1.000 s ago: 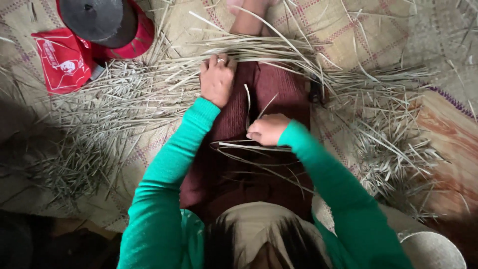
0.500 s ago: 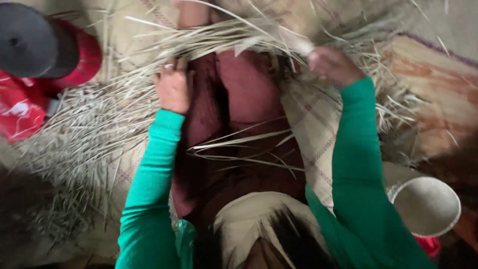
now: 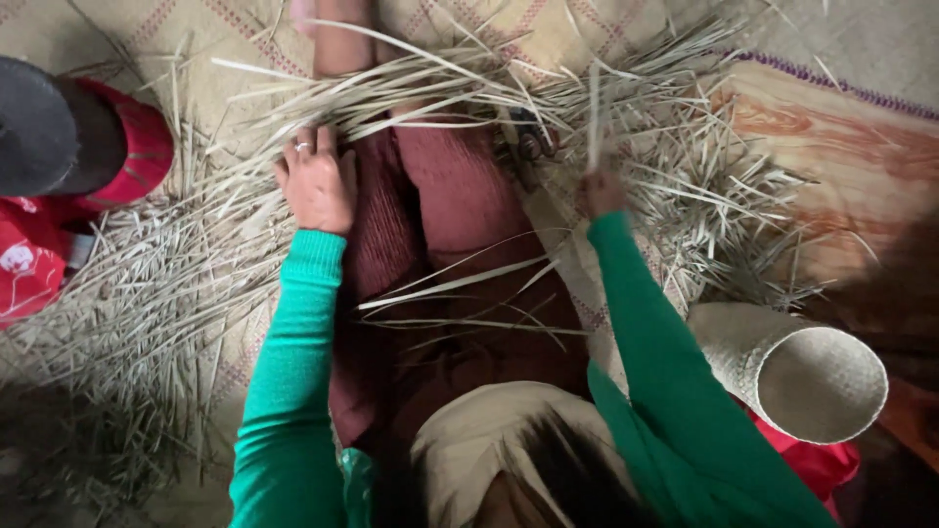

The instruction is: Weaving natural fiber strips together to create a mat or craft item.

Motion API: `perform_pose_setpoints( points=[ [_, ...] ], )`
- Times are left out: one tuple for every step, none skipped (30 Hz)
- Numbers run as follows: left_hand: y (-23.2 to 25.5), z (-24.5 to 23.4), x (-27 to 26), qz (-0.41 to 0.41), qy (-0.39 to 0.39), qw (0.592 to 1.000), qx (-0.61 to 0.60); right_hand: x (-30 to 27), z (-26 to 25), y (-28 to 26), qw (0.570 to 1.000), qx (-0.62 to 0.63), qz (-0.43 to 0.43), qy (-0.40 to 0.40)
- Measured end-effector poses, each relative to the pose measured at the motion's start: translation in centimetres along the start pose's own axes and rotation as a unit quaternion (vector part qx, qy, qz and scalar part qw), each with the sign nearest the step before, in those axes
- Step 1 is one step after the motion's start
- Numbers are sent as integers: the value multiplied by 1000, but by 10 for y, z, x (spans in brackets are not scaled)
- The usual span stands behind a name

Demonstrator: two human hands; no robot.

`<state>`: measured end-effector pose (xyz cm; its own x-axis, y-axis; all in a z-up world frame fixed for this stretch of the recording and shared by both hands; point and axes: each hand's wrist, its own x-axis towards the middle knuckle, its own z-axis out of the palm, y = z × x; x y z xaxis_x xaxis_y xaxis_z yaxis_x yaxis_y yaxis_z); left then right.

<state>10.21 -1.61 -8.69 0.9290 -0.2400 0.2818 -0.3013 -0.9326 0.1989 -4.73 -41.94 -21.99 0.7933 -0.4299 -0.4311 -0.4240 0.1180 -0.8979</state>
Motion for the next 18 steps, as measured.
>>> perform_pose_setpoints(
  points=[
    [-1, 4, 0, -5, 2, 1000, -5, 4, 0, 13, 989, -135, -24, 49],
    [-2, 9, -1, -10, 5, 1000, -9, 8, 1, 27, 958, -267, -47, 96],
    [-5, 13, -1, -6, 3, 1000, -11, 7, 2, 26, 958, -265, -45, 100],
    [-8, 17, -2, 15, 22, 1000, 8, 6, 3, 25, 941, -311, -61, 122],
    [-12, 22, -5, 33, 39, 998, 29, 4, 4, 27, 921, -356, -75, 140],
    [-10, 21, -6, 35, 35, 998, 27, -6, 6, 16, 921, -357, -70, 142],
    [-9, 19, -6, 35, 41, 998, 35, -15, 10, 6, 916, -375, -48, 133],
    [-7, 18, -7, 34, 46, 997, 42, -24, 13, -5, 911, -393, -26, 124],
    [-6, 15, -7, 36, 44, 998, 42, -32, 14, -9, 911, -392, -23, 125],
    [-4, 12, -7, 29, 33, 998, 37, -41, 15, -14, 915, -387, -22, 107],
    [-3, 8, -7, 20, 23, 999, 33, -48, 16, -19, 920, -382, -23, 89],
    [-3, 8, -7, 20, 21, 999, 34, -51, 13, -22, 920, -383, -21, 88],
    [-4, 8, -8, 18, 10, 1000, 17, -53, 11, -24, 927, -369, -18, 66],
    [-5, 8, -8, 15, -1, 1000, 0, -55, 8, -27, 933, -356, -15, 44],
    [-4, 7, -7, 15, -2, 1000, 0, -50, -1, -22, 934, -355, -14, 43],
    [-2, 5, -7, 6, -11, 1000, -8, -44, -11, -18, 927, -373, -17, 41],
    [-1, 3, -6, -3, -20, 1000, -15, -39, -20, -14, 919, -391, -20, 38],
    [-4, 9, -6, -4, -21, 1000, -14, -37, -30, -17, 920, -390, -20, 37]
  ],
)
